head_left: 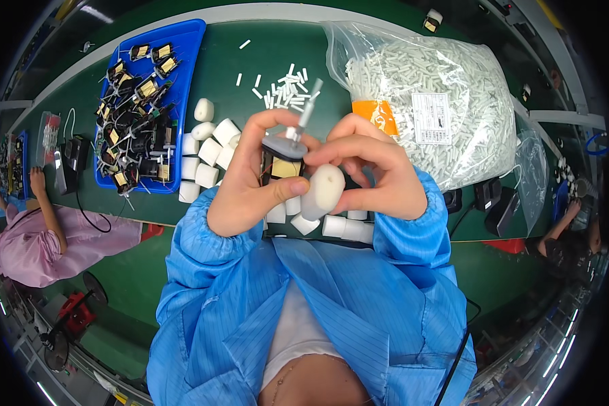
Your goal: The person assembles small electronic components by inserting white cylindrical pieces into white plastic housings and placing them into a blue tray. The person repeatedly picks up components from the table and a large bag, inserts them into the housings, and deposits the assembled units into the tray.
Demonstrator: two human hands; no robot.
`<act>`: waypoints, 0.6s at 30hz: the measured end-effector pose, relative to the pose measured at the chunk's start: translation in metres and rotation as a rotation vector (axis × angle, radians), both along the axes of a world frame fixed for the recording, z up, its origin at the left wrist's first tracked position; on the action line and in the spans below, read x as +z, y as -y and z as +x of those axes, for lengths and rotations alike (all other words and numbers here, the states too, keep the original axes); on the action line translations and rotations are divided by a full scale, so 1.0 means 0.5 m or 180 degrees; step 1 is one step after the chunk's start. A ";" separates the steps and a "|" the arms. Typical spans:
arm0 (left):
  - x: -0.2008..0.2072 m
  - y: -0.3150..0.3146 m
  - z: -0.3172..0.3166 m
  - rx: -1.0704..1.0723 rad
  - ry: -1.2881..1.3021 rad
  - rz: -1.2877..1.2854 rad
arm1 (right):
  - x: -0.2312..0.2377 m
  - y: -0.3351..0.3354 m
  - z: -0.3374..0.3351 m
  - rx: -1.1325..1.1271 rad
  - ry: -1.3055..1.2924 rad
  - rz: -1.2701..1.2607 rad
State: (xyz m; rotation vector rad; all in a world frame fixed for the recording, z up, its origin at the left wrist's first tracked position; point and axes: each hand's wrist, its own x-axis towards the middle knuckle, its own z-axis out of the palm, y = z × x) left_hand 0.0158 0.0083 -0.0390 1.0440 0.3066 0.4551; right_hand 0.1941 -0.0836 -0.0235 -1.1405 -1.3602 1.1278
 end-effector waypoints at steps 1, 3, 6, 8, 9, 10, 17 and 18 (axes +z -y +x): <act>0.000 0.002 0.001 -0.0008 0.0013 0.0043 | 0.001 0.002 -0.004 -0.0062 0.0048 0.0119; -0.003 0.014 0.004 0.0184 0.0106 0.0064 | 0.004 0.006 -0.011 -0.0189 0.0142 0.0360; 0.006 0.024 0.009 0.0430 0.0149 -0.0197 | 0.001 0.010 -0.014 -0.0365 -0.0119 0.0460; 0.010 0.030 0.010 0.0778 0.0047 -0.0226 | 0.009 0.023 -0.019 -0.0680 -0.1050 -0.0062; 0.012 0.025 0.006 0.0654 -0.0083 -0.0124 | 0.014 0.031 -0.017 -0.0844 -0.1518 -0.0323; 0.013 0.017 -0.004 0.0528 -0.0212 -0.0022 | 0.006 0.036 -0.004 -0.0865 -0.1539 -0.0284; 0.027 0.022 0.005 0.0468 -0.0235 -0.0300 | 0.005 0.027 -0.001 -0.1187 -0.1101 -0.0345; 0.026 0.022 0.007 0.0456 -0.0221 -0.0374 | 0.007 0.025 -0.003 -0.1186 -0.1030 -0.0379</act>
